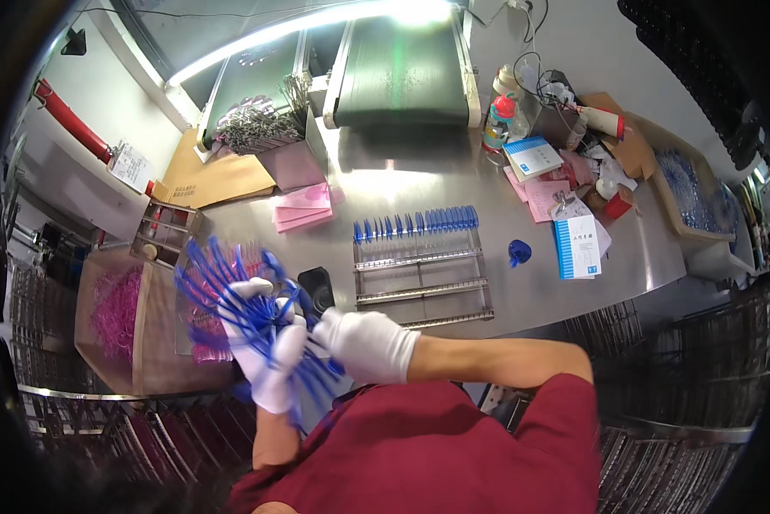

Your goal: The person assembles decorative flower-like items by inserting pink and blue plastic strands into metal racks on a stainless steel table. They repeatedly pick up strands, arrange them into the racks, and place completed units on the table or nearby shelves.

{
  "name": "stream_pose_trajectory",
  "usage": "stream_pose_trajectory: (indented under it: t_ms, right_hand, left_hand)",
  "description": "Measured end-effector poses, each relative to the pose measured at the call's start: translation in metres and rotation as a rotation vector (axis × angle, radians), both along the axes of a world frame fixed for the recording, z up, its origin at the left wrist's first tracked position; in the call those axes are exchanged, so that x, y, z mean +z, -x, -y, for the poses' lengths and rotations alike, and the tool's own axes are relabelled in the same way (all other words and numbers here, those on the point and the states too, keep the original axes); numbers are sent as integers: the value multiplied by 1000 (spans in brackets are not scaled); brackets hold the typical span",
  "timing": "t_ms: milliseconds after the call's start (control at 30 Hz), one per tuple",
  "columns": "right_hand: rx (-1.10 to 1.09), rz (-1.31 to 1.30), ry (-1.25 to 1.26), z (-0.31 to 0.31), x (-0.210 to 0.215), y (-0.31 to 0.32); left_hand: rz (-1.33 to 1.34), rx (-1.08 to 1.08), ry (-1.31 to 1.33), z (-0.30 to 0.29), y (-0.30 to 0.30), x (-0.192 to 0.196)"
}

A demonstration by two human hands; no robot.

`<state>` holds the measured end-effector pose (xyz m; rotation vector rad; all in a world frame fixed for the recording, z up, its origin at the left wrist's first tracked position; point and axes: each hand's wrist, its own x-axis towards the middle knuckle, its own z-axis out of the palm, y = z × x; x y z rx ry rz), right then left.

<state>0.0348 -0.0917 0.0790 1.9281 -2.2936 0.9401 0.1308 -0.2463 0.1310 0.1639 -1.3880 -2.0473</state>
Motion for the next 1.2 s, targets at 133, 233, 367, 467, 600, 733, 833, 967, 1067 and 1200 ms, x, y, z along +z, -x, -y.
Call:
stream_pose_trajectory:
  t_ms: [133, 233, 367, 467, 600, 733, 833, 967, 1067, 1200]
  right_hand:
    - [28, 98, -33, -23, 45, 12]
    - [152, 81, -207, -25, 47, 2]
    - [111, 392, 182, -20, 25, 7]
    - [-53, 1329, -164, -8, 49, 27]
    - [-54, 1134, -246, 6, 29, 39]
    - [-57, -167, 31, 6, -1, 18]
    - [36, -409, -93, -27, 8, -5]
    - [-38, 324, 226, -9, 11, 48]
    - [-89, 934, -15, -2, 39, 51]
    - [-66, 273, 12, 12, 1, 54]
  left_hand:
    - [-146, -311, -632, 38, -8, 0]
    - [-169, -199, -514, 56, -14, 7]
    - [-311, -261, -405, 73, -32, 29]
    - [-339, -250, -276, 32, -30, 33]
    - [-313, -175, -307, 0, -23, 4]
    - [-78, -123, -219, 14, -10, -3]
    - [-81, -152, -523, 69, -26, 22]
    - [-226, -388, -556, 57, -44, 34]
    - [-227, -405, -554, 24, -39, 39]
    - [-137, -321, -428, -5, -33, 16]
